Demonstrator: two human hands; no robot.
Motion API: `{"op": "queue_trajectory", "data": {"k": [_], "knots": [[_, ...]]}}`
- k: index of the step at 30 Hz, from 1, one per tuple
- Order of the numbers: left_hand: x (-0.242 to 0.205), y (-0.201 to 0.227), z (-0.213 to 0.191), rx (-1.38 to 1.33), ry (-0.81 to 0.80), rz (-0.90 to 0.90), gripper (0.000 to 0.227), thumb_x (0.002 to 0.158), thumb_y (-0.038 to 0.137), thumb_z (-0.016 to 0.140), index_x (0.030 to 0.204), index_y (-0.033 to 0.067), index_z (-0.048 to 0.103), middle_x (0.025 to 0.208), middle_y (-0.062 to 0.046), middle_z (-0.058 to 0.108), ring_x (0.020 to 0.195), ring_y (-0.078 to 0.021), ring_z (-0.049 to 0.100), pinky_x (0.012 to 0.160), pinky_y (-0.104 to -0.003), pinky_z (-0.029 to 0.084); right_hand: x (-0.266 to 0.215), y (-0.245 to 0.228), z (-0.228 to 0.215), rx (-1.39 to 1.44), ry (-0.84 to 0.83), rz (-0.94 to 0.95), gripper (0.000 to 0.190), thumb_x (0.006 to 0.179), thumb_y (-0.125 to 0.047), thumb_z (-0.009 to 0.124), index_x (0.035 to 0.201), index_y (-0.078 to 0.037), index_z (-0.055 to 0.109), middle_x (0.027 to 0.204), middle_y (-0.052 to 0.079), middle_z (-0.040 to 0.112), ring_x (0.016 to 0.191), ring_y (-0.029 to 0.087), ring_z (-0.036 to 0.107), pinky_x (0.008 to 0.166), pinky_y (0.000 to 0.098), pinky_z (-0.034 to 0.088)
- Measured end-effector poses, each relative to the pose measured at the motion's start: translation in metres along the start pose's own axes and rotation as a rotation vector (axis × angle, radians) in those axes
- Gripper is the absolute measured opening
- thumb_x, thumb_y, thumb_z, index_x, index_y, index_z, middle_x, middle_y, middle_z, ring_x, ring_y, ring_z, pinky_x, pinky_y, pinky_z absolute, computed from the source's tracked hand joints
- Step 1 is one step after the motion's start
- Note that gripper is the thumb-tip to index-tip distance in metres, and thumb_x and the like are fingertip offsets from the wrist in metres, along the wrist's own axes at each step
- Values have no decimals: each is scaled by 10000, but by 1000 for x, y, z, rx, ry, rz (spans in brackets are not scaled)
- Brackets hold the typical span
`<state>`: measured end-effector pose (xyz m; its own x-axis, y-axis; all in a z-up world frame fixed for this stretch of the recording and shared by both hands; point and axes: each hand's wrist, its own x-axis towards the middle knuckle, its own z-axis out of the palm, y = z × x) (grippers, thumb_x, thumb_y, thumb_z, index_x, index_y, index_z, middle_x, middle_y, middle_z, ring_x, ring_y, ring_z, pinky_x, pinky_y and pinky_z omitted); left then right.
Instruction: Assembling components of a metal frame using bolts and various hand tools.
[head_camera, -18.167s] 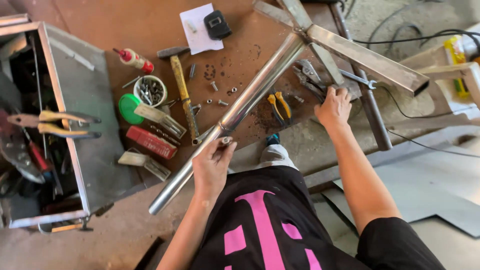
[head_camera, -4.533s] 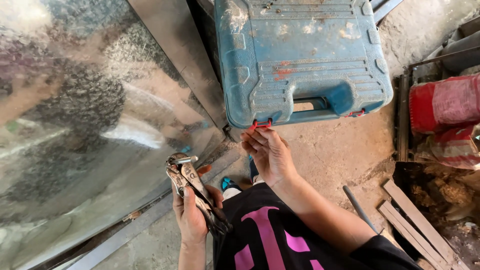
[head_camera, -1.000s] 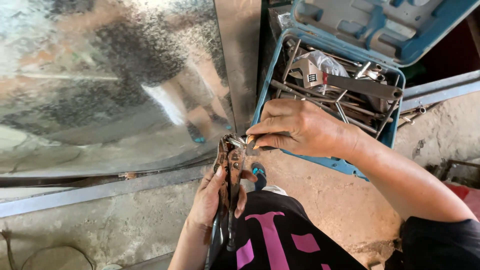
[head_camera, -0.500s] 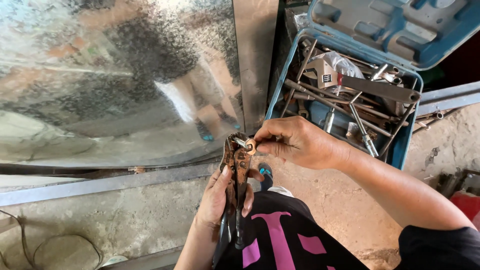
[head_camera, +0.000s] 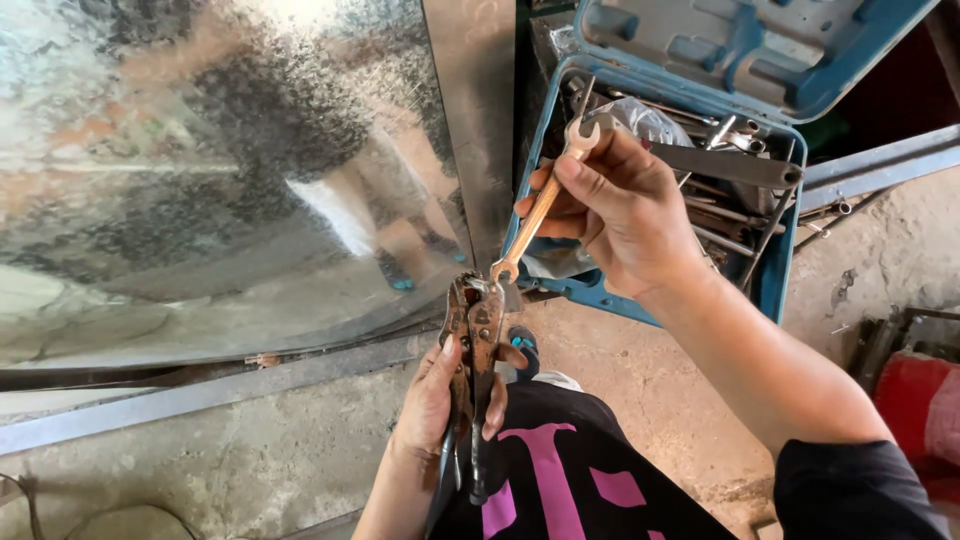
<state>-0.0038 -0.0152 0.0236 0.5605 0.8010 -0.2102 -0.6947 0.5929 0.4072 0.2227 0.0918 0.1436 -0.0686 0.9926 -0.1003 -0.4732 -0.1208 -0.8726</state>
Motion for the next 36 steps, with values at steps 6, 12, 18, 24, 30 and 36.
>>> {"op": "queue_trajectory", "data": {"k": [6, 12, 18, 24, 30, 36], "knots": [[1, 4, 6, 10, -6, -40, 545, 1059, 410, 491, 1400, -16, 494, 1110, -276, 671, 571, -232, 628, 424, -315, 491, 1, 3, -6, -45, -44, 59, 84, 1045, -79, 609, 1116, -37, 595, 1033, 175, 717, 953, 344, 760, 813, 506, 672], [2, 4, 7, 15, -14, -85, 524, 1059, 391, 508, 1390, -14, 494, 1103, -284, 668, 581, -241, 639, 427, -320, 498, 10, 1, -1, -127, -21, 113, 166, 1009, -117, 638, 1143, -30, 593, 1004, 156, 719, 902, 313, 769, 777, 457, 678], [1, 0, 0, 12, -36, -84, 550, 1080, 406, 494, 1346, -75, 506, 1118, -298, 664, 598, -237, 645, 428, -312, 507, 10, 2, -5, -179, -82, 152, 203, 998, -112, 657, 1158, -12, 582, 1018, 159, 724, 898, 295, 770, 759, 429, 666], [3, 4, 9, 25, -5, -85, 528, 1063, 404, 496, 1366, -28, 511, 1105, -287, 665, 580, -228, 633, 426, -312, 500, 5, 9, -9, -120, -62, 140, 162, 998, -100, 657, 1118, -24, 580, 1016, 155, 721, 893, 309, 770, 758, 441, 673], [5, 3, 5, -5, 13, -76, 544, 1068, 427, 496, 1370, -25, 505, 1119, -276, 666, 582, -229, 625, 435, -318, 492, -5, 18, -18, 2, -8, 130, 94, 1019, -67, 628, 1089, -39, 572, 1018, 163, 705, 960, 357, 764, 805, 460, 621], [10, 1, 2, -4, -8, -77, 549, 1057, 435, 507, 1351, -29, 518, 1112, -270, 665, 574, -225, 624, 430, -317, 495, -12, 14, -20, 85, 15, 76, 114, 1017, -56, 631, 1122, -33, 592, 1054, 179, 707, 1025, 366, 748, 846, 472, 656]]}}
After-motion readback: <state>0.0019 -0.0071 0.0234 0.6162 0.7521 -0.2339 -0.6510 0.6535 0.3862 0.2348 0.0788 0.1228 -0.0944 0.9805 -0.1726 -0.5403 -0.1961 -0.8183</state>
